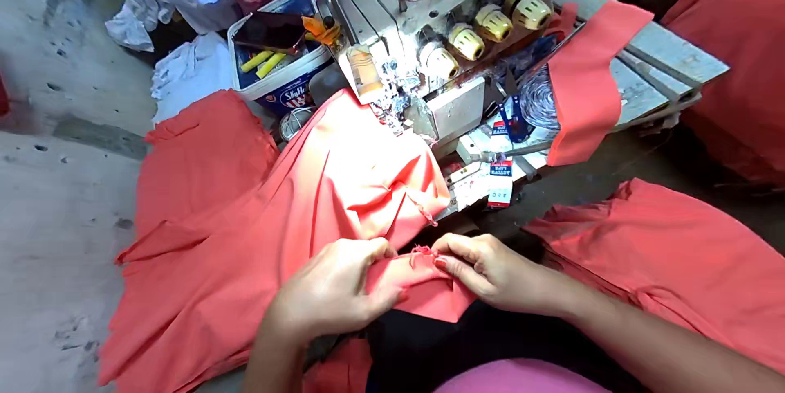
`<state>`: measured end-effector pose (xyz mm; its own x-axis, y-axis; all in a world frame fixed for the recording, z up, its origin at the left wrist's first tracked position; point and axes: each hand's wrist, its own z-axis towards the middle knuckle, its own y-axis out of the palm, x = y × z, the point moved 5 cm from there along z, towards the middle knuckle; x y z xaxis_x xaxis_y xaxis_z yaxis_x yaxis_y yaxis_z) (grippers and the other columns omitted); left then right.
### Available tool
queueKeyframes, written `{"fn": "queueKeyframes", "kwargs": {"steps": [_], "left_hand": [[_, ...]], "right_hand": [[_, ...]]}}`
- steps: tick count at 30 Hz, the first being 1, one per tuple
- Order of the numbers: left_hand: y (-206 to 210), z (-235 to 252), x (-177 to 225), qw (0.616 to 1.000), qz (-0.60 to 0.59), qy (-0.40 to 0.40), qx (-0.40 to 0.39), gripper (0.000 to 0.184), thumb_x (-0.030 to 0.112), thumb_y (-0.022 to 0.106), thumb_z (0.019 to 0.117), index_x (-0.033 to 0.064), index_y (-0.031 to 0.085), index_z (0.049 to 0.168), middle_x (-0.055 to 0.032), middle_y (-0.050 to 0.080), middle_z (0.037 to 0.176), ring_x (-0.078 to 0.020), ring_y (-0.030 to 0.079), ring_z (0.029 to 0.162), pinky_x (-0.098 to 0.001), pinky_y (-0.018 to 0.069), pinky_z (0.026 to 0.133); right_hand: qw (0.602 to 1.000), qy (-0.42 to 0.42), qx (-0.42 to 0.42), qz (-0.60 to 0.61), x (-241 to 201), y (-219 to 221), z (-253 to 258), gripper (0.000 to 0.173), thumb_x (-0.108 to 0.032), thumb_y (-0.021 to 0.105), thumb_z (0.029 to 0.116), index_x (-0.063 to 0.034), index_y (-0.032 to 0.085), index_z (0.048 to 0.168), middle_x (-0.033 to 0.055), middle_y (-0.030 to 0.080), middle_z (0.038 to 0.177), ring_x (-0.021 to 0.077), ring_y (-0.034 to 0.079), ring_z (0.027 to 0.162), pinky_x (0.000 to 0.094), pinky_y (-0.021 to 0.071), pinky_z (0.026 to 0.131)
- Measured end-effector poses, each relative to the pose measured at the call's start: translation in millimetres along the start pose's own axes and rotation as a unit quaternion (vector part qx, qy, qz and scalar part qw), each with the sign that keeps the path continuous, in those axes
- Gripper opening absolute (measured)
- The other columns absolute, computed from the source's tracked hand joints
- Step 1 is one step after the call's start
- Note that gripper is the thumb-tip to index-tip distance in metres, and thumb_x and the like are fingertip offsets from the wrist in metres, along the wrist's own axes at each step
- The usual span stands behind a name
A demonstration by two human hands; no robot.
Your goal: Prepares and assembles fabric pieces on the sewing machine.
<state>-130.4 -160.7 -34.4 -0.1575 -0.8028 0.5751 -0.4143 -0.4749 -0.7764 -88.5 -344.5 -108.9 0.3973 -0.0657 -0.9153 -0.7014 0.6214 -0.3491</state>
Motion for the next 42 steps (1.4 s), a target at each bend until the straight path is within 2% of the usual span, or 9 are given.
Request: {"fn": "queueKeyframes", "kwargs": {"steps": [3, 7, 11, 16, 20, 26, 30, 35, 42], "left_hand": [[-30, 1, 6, 0.997, 0.052, 0.033, 0.050, 0.024, 0.020, 0.066, 0.0916, 0.0018, 0.072, 0.106, -0.0110, 0.070, 0.087, -0.0226, 0.068, 0.076, -0.0437, 0.0560, 0.070], [-67, 27, -1, 0.959, 0.111, 0.038, 0.257, 0.012, 0.017, 0.063, 0.0909, 0.0081, 0.070, 0.087, 0.0014, 0.063, 0.075, -0.0031, 0.059, 0.068, -0.0223, 0.0491, 0.062], [-81, 63, -6, 0.929, 0.120, 0.004, 0.351, 0.019, 0.014, 0.063, 0.0984, -0.0034, 0.070, 0.095, -0.0168, 0.066, 0.092, -0.0271, 0.065, 0.086, -0.0449, 0.0520, 0.079], [-73, 87, -35, 0.944, 0.075, -0.001, 0.322, 0.024, 0.020, 0.056, 0.1014, 0.0008, 0.068, 0.095, -0.0163, 0.067, 0.110, -0.0267, 0.064, 0.106, -0.0474, 0.0489, 0.092], [-71, 85, -36, 0.958, 0.028, -0.017, 0.285, 0.020, 0.021, 0.054, 0.1026, 0.0070, 0.067, 0.096, -0.0047, 0.066, 0.085, -0.0117, 0.063, 0.073, -0.0323, 0.0525, 0.068], [-68, 87, -30, 0.957, 0.091, -0.010, 0.274, 0.022, 0.018, 0.058, 0.0998, 0.0004, 0.070, 0.094, -0.0189, 0.064, 0.117, -0.0301, 0.063, 0.109, -0.0475, 0.0490, 0.093], [-68, 87, -28, 0.953, 0.061, -0.064, 0.290, 0.017, 0.014, 0.066, 0.0960, -0.0014, 0.061, 0.101, -0.0190, 0.061, 0.097, -0.0308, 0.062, 0.087, -0.0484, 0.0504, 0.075], [-65, 93, -29, 0.932, -0.013, -0.132, 0.338, 0.036, 0.009, 0.067, 0.0946, 0.0001, 0.046, 0.123, -0.0086, 0.055, 0.074, -0.0179, 0.054, 0.061, -0.0368, 0.0470, 0.057], [-67, 106, -33, 0.914, -0.005, -0.110, 0.389, 0.037, 0.003, 0.062, 0.0919, -0.0004, 0.042, 0.122, -0.0114, 0.055, 0.088, -0.0191, 0.058, 0.074, -0.0363, 0.0491, 0.065]], "right_hand": [[0.994, -0.022, 0.099, 0.035, 2, 3, 10, 0.024, -0.012, 0.049, 0.1045, 0.0035, 0.066, 0.100, 0.0049, 0.063, 0.076, -0.0023, 0.056, 0.067, 0.0108, 0.0459, 0.065], [0.962, -0.040, 0.271, -0.007, -4, -14, 39, 0.019, -0.008, 0.055, 0.0982, 0.0028, 0.071, 0.097, 0.0056, 0.070, 0.089, -0.0020, 0.064, 0.085, 0.0125, 0.0518, 0.080], [0.930, -0.045, 0.363, -0.040, 12, -32, 71, 0.013, -0.012, 0.067, 0.0920, -0.0008, 0.072, 0.090, 0.0076, 0.058, 0.103, 0.0118, 0.055, 0.104, 0.0233, 0.0464, 0.090], [0.939, -0.026, 0.339, 0.058, 22, -35, 83, 0.009, -0.006, 0.068, 0.0924, 0.0013, 0.072, 0.095, 0.0027, 0.061, 0.096, -0.0009, 0.059, 0.088, 0.0107, 0.0504, 0.077], [0.937, 0.019, 0.339, 0.076, 17, -29, 74, 0.006, -0.005, 0.067, 0.0913, -0.0012, 0.070, 0.088, -0.0002, 0.062, 0.087, -0.0046, 0.056, 0.072, 0.0092, 0.0483, 0.065], [0.929, 0.041, 0.357, 0.093, 16, -22, 70, 0.002, 0.001, 0.068, 0.0889, -0.0004, 0.066, 0.089, -0.0035, 0.062, 0.071, -0.0073, 0.054, 0.059, 0.0086, 0.0480, 0.058], [0.935, -0.010, 0.349, 0.065, 11, -21, 71, 0.020, 0.003, 0.063, 0.0907, 0.0044, 0.067, 0.110, 0.0014, 0.070, 0.083, -0.0071, 0.061, 0.068, 0.0087, 0.0514, 0.066], [0.932, 0.031, 0.358, 0.053, 8, -27, 76, 0.016, 0.001, 0.062, 0.0915, 0.0004, 0.061, 0.107, -0.0073, 0.058, 0.065, -0.0089, 0.051, 0.057, 0.0089, 0.0452, 0.058], [0.931, 0.018, 0.366, 0.011, 12, -34, 86, 0.022, 0.000, 0.059, 0.0927, 0.0013, 0.066, 0.113, -0.0043, 0.060, 0.067, -0.0071, 0.049, 0.055, 0.0102, 0.0444, 0.055]]}}
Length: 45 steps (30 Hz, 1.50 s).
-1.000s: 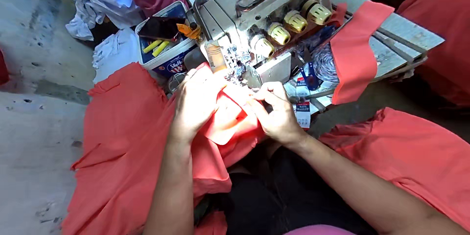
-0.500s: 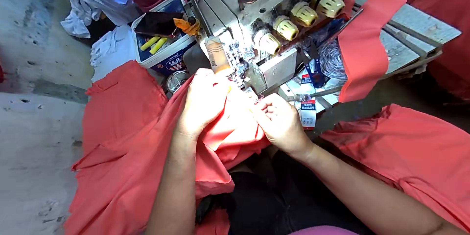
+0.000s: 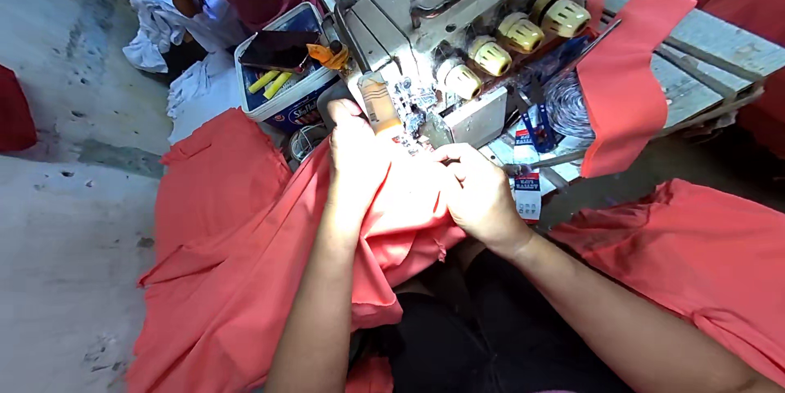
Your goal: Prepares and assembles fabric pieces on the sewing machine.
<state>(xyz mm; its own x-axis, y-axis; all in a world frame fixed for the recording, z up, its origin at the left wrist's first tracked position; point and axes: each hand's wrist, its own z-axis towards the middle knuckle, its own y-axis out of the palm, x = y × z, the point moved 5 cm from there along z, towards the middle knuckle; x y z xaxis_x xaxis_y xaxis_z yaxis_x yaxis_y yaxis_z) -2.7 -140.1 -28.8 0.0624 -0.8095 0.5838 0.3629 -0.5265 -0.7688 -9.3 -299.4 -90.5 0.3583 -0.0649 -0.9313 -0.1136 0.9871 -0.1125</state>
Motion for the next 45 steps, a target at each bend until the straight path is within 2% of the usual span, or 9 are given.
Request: {"fn": "queueKeyframes", "kwargs": {"steps": [8, 12, 15, 18, 23, 26, 32, 38, 45], "left_hand": [[-2, 3, -2, 1.000, -0.011, 0.025, -0.008, 0.040, 0.002, 0.065, 0.0940, 0.0019, 0.041, 0.125, -0.0122, 0.059, 0.092, -0.0169, 0.062, 0.078, -0.0322, 0.0528, 0.069], [-17, -5, 5, 0.988, 0.132, 0.047, 0.058, 0.035, 0.017, 0.060, 0.1007, -0.0028, 0.055, 0.129, -0.0241, 0.063, 0.118, -0.0365, 0.067, 0.101, -0.0520, 0.0556, 0.084], [-35, -46, 19, 0.953, 0.228, 0.166, 0.110, 0.044, 0.042, 0.064, 0.0885, -0.0008, 0.074, 0.093, -0.0214, 0.071, 0.094, -0.0368, 0.070, 0.083, -0.0530, 0.0551, 0.069], [-33, -80, 7, 0.926, 0.277, 0.256, 0.019, 0.058, 0.062, 0.066, 0.0791, 0.0056, 0.075, 0.091, -0.0200, 0.072, 0.098, -0.0411, 0.070, 0.092, -0.0596, 0.0518, 0.077], [-48, -74, 1, 0.947, 0.072, 0.284, -0.128, 0.026, 0.028, 0.070, 0.0904, 0.0027, 0.075, 0.092, -0.0148, 0.074, 0.103, -0.0299, 0.070, 0.104, -0.0530, 0.0520, 0.095], [-81, -62, 16, 0.941, -0.073, 0.183, -0.275, 0.020, 0.021, 0.063, 0.0974, 0.0011, 0.063, 0.102, 0.0001, 0.065, 0.075, -0.0027, 0.063, 0.070, -0.0230, 0.0536, 0.069], [-118, -44, 66, 0.896, -0.127, 0.064, -0.421, 0.028, 0.014, 0.065, 0.0951, 0.0083, 0.054, 0.120, 0.0048, 0.066, 0.076, -0.0037, 0.066, 0.063, -0.0220, 0.0554, 0.056], [-95, -48, 90, 0.860, 0.301, 0.154, -0.383, 0.028, 0.017, 0.078, 0.0855, -0.0020, 0.070, 0.105, -0.0250, 0.068, 0.093, -0.0454, 0.068, 0.087, -0.0625, 0.0526, 0.072], [9, -104, 72, 0.831, 0.233, 0.489, -0.123, 0.005, 0.011, 0.067, 0.0872, 0.0088, 0.072, 0.088, -0.0089, 0.074, 0.091, -0.0270, 0.075, 0.091, -0.0461, 0.0599, 0.074]], "right_hand": [[0.996, -0.023, -0.033, -0.078, -4, -5, 10, 0.021, -0.006, 0.060, 0.0961, -0.0004, 0.074, 0.110, 0.0018, 0.069, 0.075, -0.0036, 0.056, 0.060, 0.0129, 0.0466, 0.058], [0.994, -0.025, -0.046, -0.093, -6, -5, 13, 0.023, -0.005, 0.058, 0.0950, -0.0001, 0.075, 0.109, 0.0045, 0.068, 0.073, 0.0025, 0.058, 0.061, 0.0188, 0.0486, 0.059], [0.995, -0.038, -0.053, -0.080, -6, -7, 15, 0.027, -0.006, 0.056, 0.0945, 0.0017, 0.075, 0.111, 0.0109, 0.076, 0.088, 0.0108, 0.071, 0.077, 0.0263, 0.0568, 0.072], [0.997, -0.034, -0.050, -0.053, -8, -7, 16, 0.026, -0.005, 0.057, 0.0957, 0.0036, 0.075, 0.112, 0.0134, 0.077, 0.095, 0.0143, 0.074, 0.085, 0.0287, 0.0586, 0.079], [0.997, 0.003, -0.068, -0.045, -9, -9, 16, 0.027, -0.007, 0.055, 0.0985, 0.0026, 0.074, 0.116, 0.0152, 0.077, 0.097, 0.0202, 0.074, 0.088, 0.0365, 0.0588, 0.083], [0.986, -0.131, 0.027, -0.096, -8, -17, 11, 0.023, -0.012, 0.063, 0.0893, -0.0001, 0.076, 0.104, 0.0124, 0.076, 0.091, 0.0199, 0.074, 0.081, 0.0368, 0.0604, 0.073], [0.934, -0.343, -0.055, -0.079, -29, 3, 22, 0.017, -0.014, 0.064, 0.0832, -0.0028, 0.073, 0.092, 0.0210, 0.070, 0.116, 0.0327, 0.065, 0.114, 0.0446, 0.0509, 0.098], [0.890, -0.383, -0.223, -0.110, -55, -13, 8, 0.016, -0.016, 0.065, 0.0930, -0.0059, 0.076, 0.086, 0.0109, 0.074, 0.084, 0.0272, 0.071, 0.086, 0.0439, 0.0530, 0.084], [0.852, -0.373, -0.308, -0.202, -63, -76, -33, 0.025, -0.021, 0.063, 0.0947, -0.0075, 0.068, 0.074, 0.0066, 0.061, 0.063, 0.0236, 0.064, 0.061, 0.0409, 0.0504, 0.060]]}}
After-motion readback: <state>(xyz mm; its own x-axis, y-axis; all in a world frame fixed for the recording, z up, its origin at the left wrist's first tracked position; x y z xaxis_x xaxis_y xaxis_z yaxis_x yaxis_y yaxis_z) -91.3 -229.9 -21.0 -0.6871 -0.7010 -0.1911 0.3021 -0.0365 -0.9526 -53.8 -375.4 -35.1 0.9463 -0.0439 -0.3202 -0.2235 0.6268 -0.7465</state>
